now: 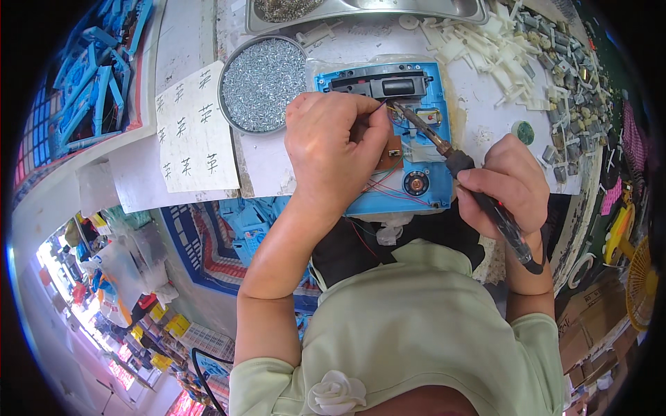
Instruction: Soldering internal components and assembling the plastic casing of an electronic toy or device.
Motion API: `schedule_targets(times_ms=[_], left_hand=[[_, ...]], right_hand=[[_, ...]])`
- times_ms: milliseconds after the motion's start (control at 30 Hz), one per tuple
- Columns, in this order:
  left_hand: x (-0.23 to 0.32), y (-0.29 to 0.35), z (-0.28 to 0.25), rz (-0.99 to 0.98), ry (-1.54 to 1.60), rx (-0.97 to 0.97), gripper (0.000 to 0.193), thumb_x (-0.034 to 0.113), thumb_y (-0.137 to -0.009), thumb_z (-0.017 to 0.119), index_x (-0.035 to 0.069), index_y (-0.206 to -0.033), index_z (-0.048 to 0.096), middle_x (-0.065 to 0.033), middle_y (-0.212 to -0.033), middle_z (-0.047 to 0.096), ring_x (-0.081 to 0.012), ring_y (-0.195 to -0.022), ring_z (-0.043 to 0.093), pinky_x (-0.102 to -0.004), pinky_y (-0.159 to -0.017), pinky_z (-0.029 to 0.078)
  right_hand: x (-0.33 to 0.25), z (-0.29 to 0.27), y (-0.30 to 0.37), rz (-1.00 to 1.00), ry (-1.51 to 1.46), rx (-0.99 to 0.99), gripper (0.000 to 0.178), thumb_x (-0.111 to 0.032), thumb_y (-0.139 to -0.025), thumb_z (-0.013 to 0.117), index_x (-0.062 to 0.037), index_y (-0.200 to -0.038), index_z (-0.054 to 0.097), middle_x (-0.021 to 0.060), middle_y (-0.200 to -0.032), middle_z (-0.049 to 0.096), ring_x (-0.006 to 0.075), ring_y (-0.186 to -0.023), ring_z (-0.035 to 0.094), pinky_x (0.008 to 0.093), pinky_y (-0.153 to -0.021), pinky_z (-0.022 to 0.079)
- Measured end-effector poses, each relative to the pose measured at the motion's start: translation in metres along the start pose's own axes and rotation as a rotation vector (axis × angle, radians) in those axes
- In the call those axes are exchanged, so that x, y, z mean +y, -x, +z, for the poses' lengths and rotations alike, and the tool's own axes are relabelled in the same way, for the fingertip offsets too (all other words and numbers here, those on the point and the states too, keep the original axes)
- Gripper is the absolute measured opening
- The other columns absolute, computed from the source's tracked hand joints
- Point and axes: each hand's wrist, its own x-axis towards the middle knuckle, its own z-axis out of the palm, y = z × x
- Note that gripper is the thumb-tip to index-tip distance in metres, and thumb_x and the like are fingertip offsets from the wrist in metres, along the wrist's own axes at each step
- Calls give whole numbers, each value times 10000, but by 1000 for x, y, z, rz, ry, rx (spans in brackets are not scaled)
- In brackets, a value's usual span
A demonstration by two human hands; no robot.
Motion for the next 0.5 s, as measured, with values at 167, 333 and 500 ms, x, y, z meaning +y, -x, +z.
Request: schedule_targets(times_ms=[167,333,500], left_hand=[[-1,0,1,4,3,4,123,44,-776,834,85,-786,718,-37,-720,703,-199,-663,629,-324,-711,493],[-1,1,1,2,4,4,122,45,-777,834,84,-788,719,-40,-734,707,-199,-669,630,-326,-711,493],[-2,1,1,22,0,14,120,48,-778,837,81,-794,722,-38,-736,707,-200,-670,630,-325,-713,496]], right_hand=[[0,-1,1,5,-13,-2,245,13,-761,766,-19,-992,693,63,-697,551,238,-584,489,347,-535,375],[1,0,2,-3,-15,6,244,3,-768,768,-16,-997,689,64,-696,548,240,-583,491,345,-539,376],[0,-1,1,0,-11,-1,251,8,-761,768,-11,-997,688,68,-691,543,241,-583,491,346,-538,376]])
